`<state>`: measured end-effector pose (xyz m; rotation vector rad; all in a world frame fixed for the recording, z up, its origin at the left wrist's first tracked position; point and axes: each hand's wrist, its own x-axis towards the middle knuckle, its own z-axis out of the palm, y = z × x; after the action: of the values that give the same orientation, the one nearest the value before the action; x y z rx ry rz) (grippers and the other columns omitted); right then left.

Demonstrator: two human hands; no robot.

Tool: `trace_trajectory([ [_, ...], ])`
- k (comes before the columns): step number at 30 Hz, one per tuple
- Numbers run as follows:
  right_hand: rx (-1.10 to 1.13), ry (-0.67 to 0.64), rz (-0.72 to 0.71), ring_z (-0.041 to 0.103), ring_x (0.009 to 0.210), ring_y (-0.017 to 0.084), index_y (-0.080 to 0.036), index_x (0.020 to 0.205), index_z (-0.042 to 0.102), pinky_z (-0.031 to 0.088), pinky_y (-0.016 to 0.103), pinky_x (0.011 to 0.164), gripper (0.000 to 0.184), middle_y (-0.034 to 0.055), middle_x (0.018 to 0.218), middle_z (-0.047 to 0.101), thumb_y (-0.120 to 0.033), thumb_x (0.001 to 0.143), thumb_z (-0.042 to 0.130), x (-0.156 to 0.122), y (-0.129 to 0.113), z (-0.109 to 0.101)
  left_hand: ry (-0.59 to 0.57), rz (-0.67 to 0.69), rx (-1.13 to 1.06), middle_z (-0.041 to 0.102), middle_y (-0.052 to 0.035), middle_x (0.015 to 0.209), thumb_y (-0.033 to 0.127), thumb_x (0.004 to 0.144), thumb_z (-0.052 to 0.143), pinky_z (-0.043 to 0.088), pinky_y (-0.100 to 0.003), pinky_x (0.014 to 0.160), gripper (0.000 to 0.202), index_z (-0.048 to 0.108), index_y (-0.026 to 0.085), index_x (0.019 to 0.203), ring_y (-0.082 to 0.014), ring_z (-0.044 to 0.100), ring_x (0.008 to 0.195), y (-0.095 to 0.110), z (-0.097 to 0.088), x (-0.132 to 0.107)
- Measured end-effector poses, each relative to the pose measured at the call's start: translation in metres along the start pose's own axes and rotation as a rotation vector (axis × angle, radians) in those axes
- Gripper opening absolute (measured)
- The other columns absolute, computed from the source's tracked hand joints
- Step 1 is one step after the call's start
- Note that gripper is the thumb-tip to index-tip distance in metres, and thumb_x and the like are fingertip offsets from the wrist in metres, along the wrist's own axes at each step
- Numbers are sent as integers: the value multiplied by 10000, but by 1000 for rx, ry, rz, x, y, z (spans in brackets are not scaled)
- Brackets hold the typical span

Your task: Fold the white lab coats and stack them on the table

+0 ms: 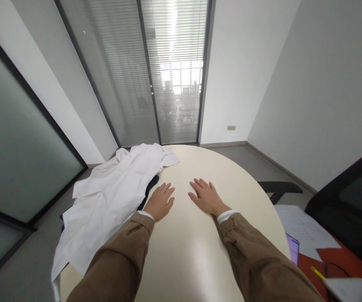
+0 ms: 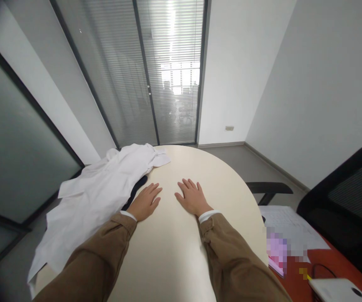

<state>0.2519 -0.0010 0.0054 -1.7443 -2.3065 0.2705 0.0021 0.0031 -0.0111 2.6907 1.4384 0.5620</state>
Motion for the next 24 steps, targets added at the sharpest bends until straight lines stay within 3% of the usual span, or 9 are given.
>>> trace_trajectory([
  [13,7,-8,-4,207,1516,301,-250,1528,390,130,568,1209,600,72,1635,299,-535,1001,371,-2,0,-2,12,2,7,488,-142,1506,269,974,481,348,-526,1173,418,545,167,1374,-296,399,1431,3,-2,-1],
  [17,17,-1,-5,215,1512,309,-248,1523,400,135,577,1204,596,77,1632,308,-532,999,380,-2,1,-2,169,-13,39,495,-141,1494,211,943,489,329,-492,1196,416,566,155,1349,-287,377,1444,10,-18,5],
  [20,23,-4,-5,212,1513,306,-253,1522,401,132,576,1204,594,75,1632,307,-535,1000,380,-2,2,-2,326,-129,89,386,-126,1576,188,933,487,272,-563,1208,381,620,182,1289,-331,252,1502,13,-33,9],
  [24,23,-6,-8,209,1514,299,-255,1525,396,125,570,1206,595,79,1633,304,-537,1001,381,-2,2,-1,387,-278,178,232,-96,1651,199,907,528,199,-647,1195,301,694,191,1157,-406,116,1525,10,-42,8],
])
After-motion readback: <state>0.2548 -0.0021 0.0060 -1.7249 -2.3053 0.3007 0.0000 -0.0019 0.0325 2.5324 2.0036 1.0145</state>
